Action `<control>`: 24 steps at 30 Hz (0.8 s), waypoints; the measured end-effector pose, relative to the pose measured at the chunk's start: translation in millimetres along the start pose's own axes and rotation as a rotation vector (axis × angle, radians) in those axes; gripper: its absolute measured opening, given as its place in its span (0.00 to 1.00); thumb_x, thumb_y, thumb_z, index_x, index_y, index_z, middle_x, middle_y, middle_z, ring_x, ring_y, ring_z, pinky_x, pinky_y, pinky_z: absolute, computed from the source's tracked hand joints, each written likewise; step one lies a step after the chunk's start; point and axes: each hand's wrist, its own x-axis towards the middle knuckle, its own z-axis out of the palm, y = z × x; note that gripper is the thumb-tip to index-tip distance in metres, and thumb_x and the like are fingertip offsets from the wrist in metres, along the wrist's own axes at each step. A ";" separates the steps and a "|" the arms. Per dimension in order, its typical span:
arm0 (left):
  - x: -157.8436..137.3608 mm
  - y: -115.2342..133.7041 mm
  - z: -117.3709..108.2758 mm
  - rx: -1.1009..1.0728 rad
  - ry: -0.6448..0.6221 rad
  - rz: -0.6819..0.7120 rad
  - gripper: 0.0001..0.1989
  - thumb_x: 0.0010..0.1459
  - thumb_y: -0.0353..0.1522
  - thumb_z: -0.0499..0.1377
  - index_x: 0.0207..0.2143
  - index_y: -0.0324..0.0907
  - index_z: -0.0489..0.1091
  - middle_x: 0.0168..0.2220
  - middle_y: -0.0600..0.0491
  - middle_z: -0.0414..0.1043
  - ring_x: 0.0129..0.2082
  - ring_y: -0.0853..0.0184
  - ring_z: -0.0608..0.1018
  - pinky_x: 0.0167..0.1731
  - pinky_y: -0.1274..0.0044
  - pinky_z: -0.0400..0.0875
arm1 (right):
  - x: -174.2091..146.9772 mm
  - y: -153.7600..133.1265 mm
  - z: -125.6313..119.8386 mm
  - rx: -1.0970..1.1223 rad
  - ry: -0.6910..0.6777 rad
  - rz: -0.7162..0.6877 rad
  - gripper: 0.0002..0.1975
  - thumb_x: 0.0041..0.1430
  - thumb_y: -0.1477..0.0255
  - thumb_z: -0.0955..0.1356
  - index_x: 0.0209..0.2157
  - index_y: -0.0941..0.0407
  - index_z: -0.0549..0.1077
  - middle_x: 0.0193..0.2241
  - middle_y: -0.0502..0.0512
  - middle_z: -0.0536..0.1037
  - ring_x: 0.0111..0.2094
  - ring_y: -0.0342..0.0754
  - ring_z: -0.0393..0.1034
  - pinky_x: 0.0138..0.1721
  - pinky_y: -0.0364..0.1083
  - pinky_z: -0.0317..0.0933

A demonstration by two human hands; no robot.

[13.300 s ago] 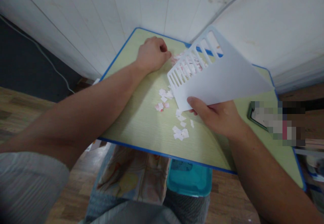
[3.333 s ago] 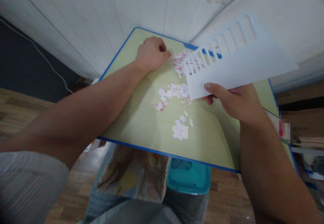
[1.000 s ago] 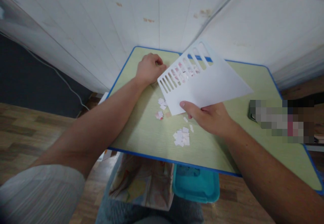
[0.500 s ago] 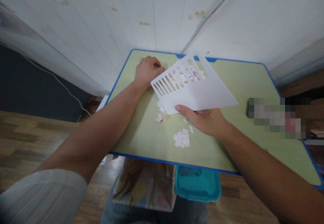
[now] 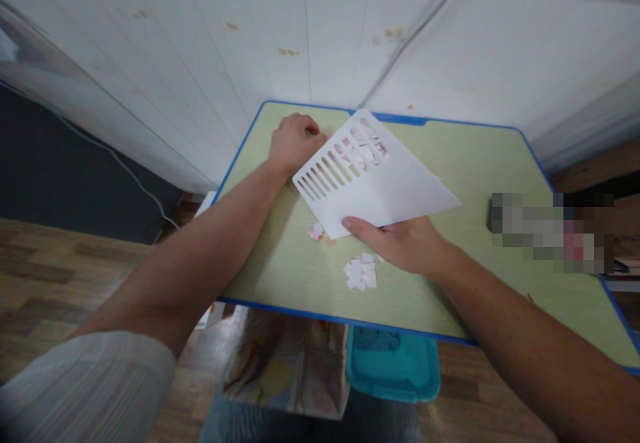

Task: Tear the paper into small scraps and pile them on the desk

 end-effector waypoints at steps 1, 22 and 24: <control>0.4 -0.3 0.8 -0.001 0.001 0.004 0.07 0.72 0.35 0.65 0.49 0.50 0.83 0.60 0.43 0.85 0.67 0.45 0.80 0.70 0.55 0.75 | -0.1 -3.1 0.1 -0.009 0.001 -0.016 0.06 0.68 0.57 0.78 0.40 0.41 0.87 0.33 0.54 0.89 0.51 0.69 0.88 0.62 0.67 0.81; 3.7 -1.0 9.5 -0.119 0.068 0.039 0.05 0.69 0.38 0.65 0.37 0.57 0.81 0.59 0.49 0.86 0.64 0.48 0.79 0.66 0.52 0.75 | -24.0 -62.8 -13.3 0.016 -0.394 -0.189 0.10 0.69 0.67 0.75 0.46 0.41 0.90 0.43 0.49 0.94 0.54 0.66 0.89 0.62 0.63 0.82; 3.2 0.3 8.7 -0.111 0.078 0.044 0.05 0.70 0.36 0.65 0.38 0.53 0.81 0.59 0.47 0.86 0.63 0.49 0.80 0.65 0.54 0.76 | -19.6 -58.9 -15.0 0.009 -0.290 -0.120 0.10 0.70 0.66 0.76 0.32 0.42 0.85 0.30 0.49 0.88 0.43 0.65 0.89 0.57 0.63 0.82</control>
